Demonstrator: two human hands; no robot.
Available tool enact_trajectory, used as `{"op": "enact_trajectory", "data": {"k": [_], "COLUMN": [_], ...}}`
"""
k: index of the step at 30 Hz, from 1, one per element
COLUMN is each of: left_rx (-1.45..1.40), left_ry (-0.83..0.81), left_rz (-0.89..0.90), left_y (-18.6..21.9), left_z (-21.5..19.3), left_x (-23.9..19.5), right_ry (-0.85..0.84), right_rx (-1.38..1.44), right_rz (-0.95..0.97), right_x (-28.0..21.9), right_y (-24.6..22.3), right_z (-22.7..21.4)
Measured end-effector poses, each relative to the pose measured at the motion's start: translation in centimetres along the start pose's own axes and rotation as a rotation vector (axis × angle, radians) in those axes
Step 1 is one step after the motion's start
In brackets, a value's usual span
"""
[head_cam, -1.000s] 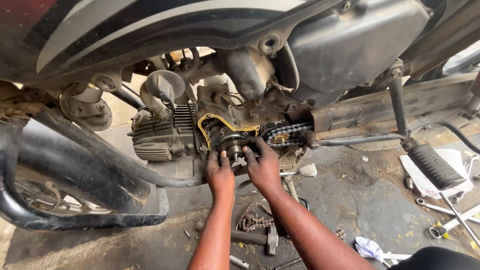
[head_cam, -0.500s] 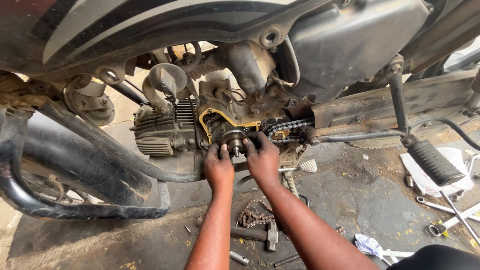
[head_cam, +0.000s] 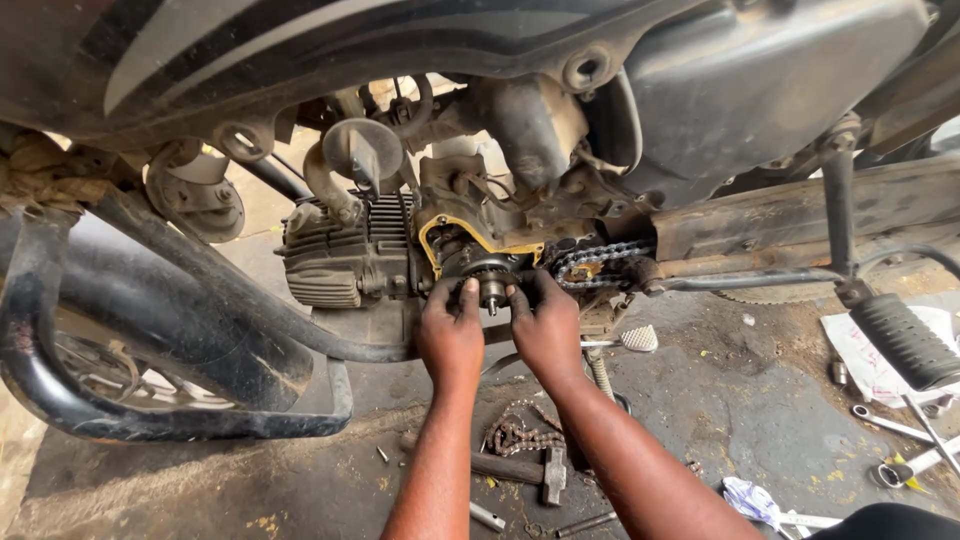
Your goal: The person kneels beside a motorcycle with its engine side cover removed and works on the exposed engine case. They pick up small parts and a chain from the ground, fit a sprocket-like gear onto the engine shaft, and press and align the component with both hands while the drive chain hangs nearby.
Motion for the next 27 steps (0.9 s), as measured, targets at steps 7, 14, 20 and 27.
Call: {"op": "enact_trajectory", "data": {"k": [7,14,20,27], "left_rx": [0.045,0.073,0.182,0.387], "left_ry": [0.024,0.088,0.112,0.093], "left_rz": [0.062,0.056,0.089,0.000], "left_y": [-2.3,-0.7,-1.0,-2.1], "left_z": [0.9,-0.1,0.2,0.0], "left_x": [0.0,0.3,0.5,0.5], "right_ry": [0.083,0.051,0.161,0.278], "right_rx": [0.201,-0.007,0.061,0.094], "right_rz": [-0.039,-0.031,0.027,-0.180], "right_x": [-0.3,0.0,-0.2,-0.8], "right_y": [0.2,-0.5,0.3,0.4], "right_z": [-0.5,-0.2,-0.1,-1.1]}}
Point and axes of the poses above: each hand's wrist, its own x-axis towards the middle knuckle, its own z-axis out of the palm, y = z × x, the point moved 4 cm from there along x, towards the middle knuckle, and after that the axes turned 11 degrees about y, right-handed, at the moved point
